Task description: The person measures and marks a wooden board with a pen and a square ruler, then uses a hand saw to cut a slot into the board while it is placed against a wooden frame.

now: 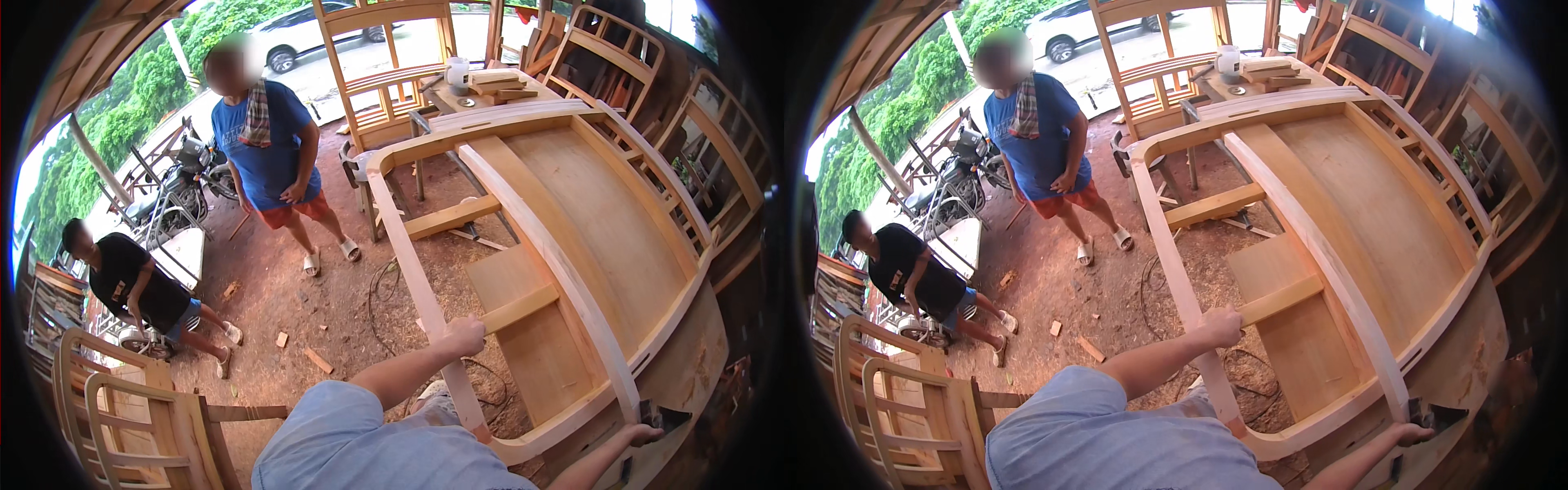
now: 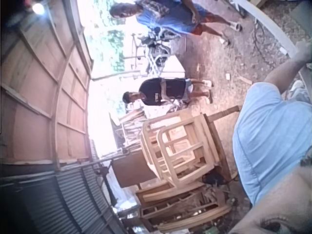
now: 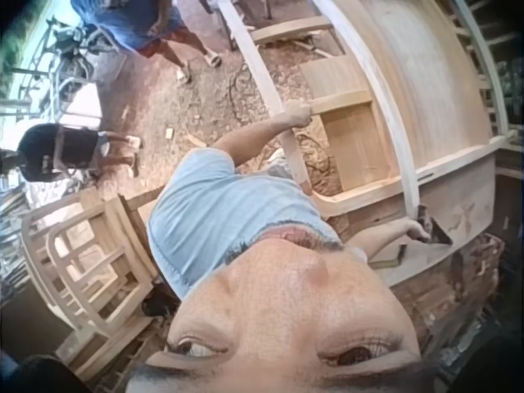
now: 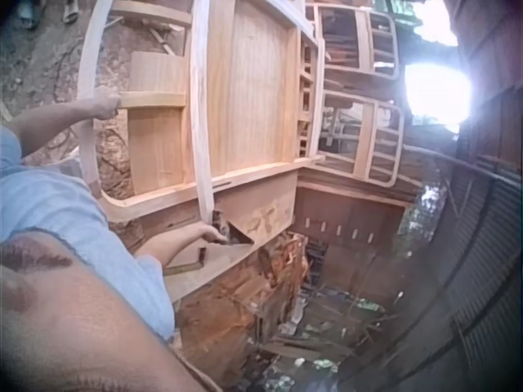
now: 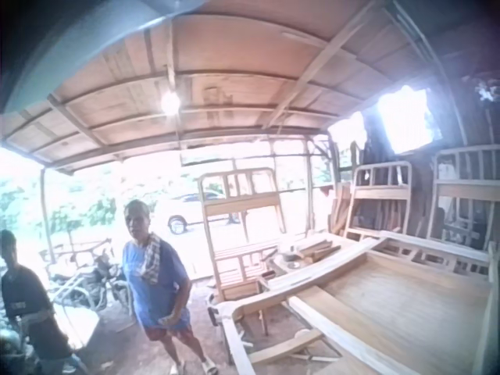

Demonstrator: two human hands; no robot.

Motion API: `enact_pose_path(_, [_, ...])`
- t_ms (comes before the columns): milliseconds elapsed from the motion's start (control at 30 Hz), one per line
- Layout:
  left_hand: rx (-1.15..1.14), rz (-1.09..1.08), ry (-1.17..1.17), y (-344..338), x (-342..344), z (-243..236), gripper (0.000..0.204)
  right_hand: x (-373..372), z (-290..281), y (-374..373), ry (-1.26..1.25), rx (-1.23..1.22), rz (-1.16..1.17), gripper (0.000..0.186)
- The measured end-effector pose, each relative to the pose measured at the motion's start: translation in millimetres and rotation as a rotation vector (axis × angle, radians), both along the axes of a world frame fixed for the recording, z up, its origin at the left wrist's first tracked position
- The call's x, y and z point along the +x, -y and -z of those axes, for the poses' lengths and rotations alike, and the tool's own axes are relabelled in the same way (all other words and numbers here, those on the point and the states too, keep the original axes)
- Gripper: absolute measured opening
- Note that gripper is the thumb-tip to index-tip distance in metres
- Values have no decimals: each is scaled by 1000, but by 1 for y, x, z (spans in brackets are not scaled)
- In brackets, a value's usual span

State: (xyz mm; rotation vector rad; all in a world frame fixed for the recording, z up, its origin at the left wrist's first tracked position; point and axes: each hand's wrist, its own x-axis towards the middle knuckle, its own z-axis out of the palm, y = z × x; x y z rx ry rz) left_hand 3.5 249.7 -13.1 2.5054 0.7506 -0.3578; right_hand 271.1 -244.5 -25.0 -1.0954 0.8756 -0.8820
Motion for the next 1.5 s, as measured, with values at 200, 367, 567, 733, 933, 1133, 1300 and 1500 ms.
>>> enact_pose_path(200, [14,21,1,0,6,-1,31,13,16,31,-102,30,32,58])
enact_pose_path(367, [17,10,-27,-2,3,0,32,-2,-2,0,-50,70,-13,60])
enact_pose_path(567, [55,47,-24,-2,8,6,34,-15,-29,-18,61,16,-65,54])
enact_pose_path(733, [43,71,-37,0,5,-1,35,3,8,16,10,21,-51,52])
enact_pose_path(933, [41,65,-9,-2,1,9,35,-9,-7,1,4,26,2,57])
enact_pose_path(1133, [131,114,-15,-13,18,20,24,15,29,1,262,149,-239,67])
enact_pose_path(1300, [41,77,-2,-12,21,20,45,24,25,16,406,124,-252,45])
enact_pose_path(1500, [230,61,393,-4,17,18,46,-86,-90,48,425,293,-236,33])
